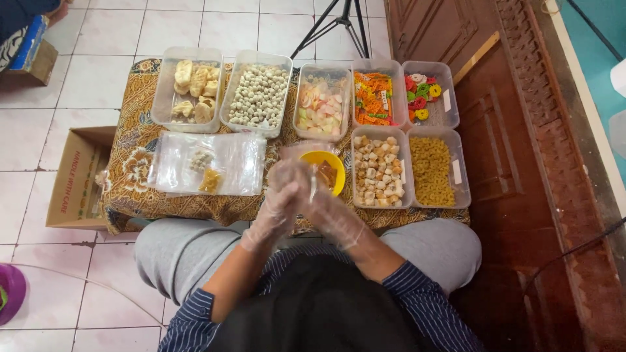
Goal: A person wearing gloves is manually selecting various snack items from multiple containers and placing them into a small plastic bag to create a mixed snack pack.
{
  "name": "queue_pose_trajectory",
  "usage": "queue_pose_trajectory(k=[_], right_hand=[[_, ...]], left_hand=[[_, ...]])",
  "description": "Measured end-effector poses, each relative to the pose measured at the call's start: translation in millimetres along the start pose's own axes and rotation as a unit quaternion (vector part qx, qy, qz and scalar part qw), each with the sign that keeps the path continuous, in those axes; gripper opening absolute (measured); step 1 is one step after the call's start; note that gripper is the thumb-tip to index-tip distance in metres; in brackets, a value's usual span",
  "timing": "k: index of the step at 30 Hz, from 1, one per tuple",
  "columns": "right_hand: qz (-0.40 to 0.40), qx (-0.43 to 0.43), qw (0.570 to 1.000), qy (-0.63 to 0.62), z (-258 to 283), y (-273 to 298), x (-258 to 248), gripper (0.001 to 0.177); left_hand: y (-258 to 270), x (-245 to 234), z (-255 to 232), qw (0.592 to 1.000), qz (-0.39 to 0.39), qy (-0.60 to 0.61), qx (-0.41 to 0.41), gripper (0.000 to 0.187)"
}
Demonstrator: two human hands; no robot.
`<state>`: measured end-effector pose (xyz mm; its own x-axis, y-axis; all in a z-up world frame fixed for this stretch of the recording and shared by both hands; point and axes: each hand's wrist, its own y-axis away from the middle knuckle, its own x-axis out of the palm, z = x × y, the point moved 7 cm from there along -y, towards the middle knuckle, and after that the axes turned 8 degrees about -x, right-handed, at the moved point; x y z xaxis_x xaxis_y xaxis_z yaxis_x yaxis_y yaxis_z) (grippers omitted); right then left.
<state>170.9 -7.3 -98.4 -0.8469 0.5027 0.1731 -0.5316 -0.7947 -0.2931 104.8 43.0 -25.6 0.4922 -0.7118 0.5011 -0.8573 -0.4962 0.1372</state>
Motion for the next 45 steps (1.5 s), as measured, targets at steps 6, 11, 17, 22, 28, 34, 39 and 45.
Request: queue_pose_trajectory(k=[6,11,17,22,28,34,39,45], right_hand=[[0.107,-0.039,0.988,0.099,-67.2,48.7,7.4,0.068],[0.192,-0.068,0.962,0.183,-94.5,74.8,7.0,0.087],[0.266,-0.112,0.943,0.168,97.5,43.6,43.8,0.062],[0.369,-0.077,0.925,0.036,98.6,64.5,6.0,0.064],[0.422,0.127,0.890,0.113,100.3,58.2,15.4,0.059],[0.526,0.137,0.817,0.194,81.3,45.9,51.1,0.060],[0.535,0.117,0.818,0.173,74.8,23.4,55.4,0.056],[0.539,0.101,0.823,0.149,80.7,3.5,39.1,0.052]], left_hand=[[5.3,-60.5,90.5,0.951,-0.114,0.219,-0.186,0.043],[46.4,-26.7,-1.6,0.942,-0.193,0.162,-0.219,0.052],[37.7,-104.1,16.8,0.952,-0.216,0.153,-0.155,0.081],[50.4,-90.2,-38.0,0.962,-0.120,-0.210,-0.125,0.079],[42.1,-3.6,-84.5,0.850,0.096,-0.509,-0.094,0.149],[52.3,73.1,-66.8,0.494,0.373,-0.738,-0.269,0.138],[51.0,70.4,-51.0,0.772,0.468,-0.405,-0.143,0.114],[31.7,76.0,-20.5,0.728,-0.006,-0.517,-0.450,0.066]])
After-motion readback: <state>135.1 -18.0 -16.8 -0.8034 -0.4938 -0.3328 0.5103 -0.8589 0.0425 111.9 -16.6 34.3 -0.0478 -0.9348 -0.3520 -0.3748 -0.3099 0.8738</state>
